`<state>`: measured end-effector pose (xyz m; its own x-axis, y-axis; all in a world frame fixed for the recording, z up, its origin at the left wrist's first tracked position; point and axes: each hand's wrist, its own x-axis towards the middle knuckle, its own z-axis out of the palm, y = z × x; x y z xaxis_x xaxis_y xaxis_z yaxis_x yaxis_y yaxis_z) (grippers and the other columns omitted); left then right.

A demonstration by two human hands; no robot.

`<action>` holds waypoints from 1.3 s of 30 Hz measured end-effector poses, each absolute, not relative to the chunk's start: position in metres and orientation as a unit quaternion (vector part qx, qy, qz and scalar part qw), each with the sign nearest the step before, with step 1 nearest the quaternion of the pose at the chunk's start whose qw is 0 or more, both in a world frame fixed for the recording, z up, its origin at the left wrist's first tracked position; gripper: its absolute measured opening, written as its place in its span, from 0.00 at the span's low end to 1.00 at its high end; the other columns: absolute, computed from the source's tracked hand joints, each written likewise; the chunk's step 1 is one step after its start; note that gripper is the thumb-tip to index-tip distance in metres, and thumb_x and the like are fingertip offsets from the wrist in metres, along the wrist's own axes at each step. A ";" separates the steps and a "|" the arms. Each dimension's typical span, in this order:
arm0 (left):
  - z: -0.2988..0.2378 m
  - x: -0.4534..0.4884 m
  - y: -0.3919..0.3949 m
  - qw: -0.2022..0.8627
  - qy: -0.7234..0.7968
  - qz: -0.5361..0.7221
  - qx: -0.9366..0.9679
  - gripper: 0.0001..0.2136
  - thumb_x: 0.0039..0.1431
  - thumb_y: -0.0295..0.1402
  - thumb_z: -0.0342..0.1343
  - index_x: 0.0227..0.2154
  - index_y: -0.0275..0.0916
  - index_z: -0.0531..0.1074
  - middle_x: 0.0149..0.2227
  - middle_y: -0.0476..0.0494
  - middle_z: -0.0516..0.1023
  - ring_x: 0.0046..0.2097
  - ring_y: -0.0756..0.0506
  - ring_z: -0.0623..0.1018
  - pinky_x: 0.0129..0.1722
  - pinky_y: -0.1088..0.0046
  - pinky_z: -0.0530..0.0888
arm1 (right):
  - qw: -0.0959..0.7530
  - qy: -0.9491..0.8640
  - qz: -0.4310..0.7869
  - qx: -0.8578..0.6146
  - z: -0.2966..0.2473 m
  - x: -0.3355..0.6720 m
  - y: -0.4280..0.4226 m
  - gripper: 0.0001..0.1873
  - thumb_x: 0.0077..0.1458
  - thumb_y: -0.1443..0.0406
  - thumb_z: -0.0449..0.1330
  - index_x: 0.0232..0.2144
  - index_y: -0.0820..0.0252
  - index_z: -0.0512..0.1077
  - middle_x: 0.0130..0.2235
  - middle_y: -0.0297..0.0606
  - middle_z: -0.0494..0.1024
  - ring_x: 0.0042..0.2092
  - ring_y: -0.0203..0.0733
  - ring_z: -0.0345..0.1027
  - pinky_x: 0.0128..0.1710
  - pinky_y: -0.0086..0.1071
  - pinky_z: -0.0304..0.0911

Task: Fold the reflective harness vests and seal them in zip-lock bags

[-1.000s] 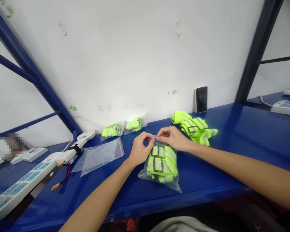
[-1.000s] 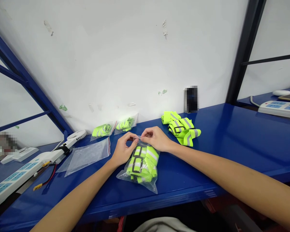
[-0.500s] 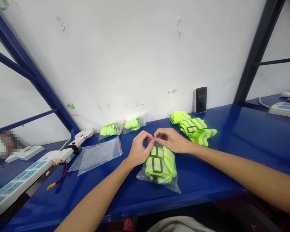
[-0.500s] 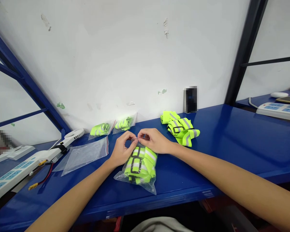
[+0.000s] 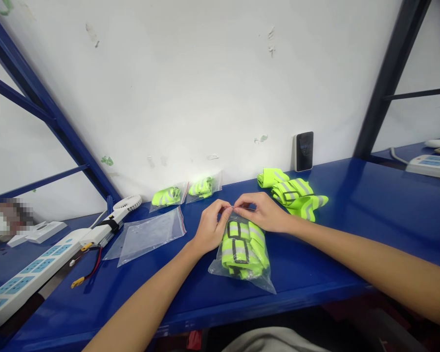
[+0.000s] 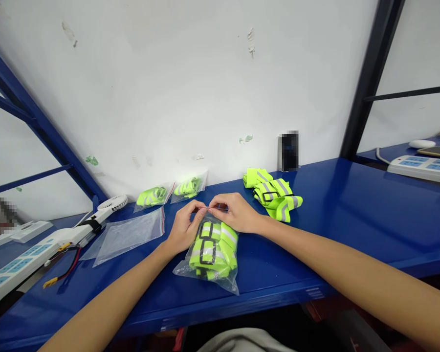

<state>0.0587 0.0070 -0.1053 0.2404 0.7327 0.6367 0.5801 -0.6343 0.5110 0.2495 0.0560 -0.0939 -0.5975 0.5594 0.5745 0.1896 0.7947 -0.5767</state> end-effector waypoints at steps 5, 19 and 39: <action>-0.105 0.061 0.007 0.049 0.417 0.447 0.790 0.07 0.66 0.33 0.48 0.35 0.38 0.69 0.34 0.46 0.74 0.36 0.49 0.73 0.38 0.73 0.68 | 0.396 -0.862 0.239 -0.209 -0.096 0.248 0.057 0.09 0.60 0.63 0.57 0.33 0.62 0.75 0.31 0.37 0.77 0.32 0.38 0.68 0.33 0.30 0.62; -0.102 0.055 0.005 0.056 0.424 0.434 0.793 0.10 0.66 0.35 0.49 0.31 0.38 0.69 0.29 0.49 0.73 0.32 0.49 0.72 0.35 0.73 0.67 | 0.370 -0.876 0.242 -0.195 -0.093 0.250 0.055 0.12 0.63 0.61 0.55 0.37 0.62 0.76 0.33 0.36 0.77 0.32 0.37 0.67 0.33 0.29 0.60; -0.102 0.046 0.011 0.033 0.416 0.387 0.822 0.08 0.67 0.33 0.45 0.34 0.38 0.67 0.30 0.48 0.71 0.32 0.49 0.70 0.35 0.72 0.65 | 0.364 -0.857 0.286 -0.224 -0.098 0.247 0.058 0.10 0.60 0.61 0.57 0.38 0.60 0.76 0.33 0.35 0.78 0.32 0.37 0.67 0.33 0.29 0.61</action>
<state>0.0458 0.0111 -0.1016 0.3544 0.7102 0.6083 0.6590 -0.6512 0.3763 0.2468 0.0576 -0.0982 -0.6338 0.5932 0.4963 0.1758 0.7354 -0.6544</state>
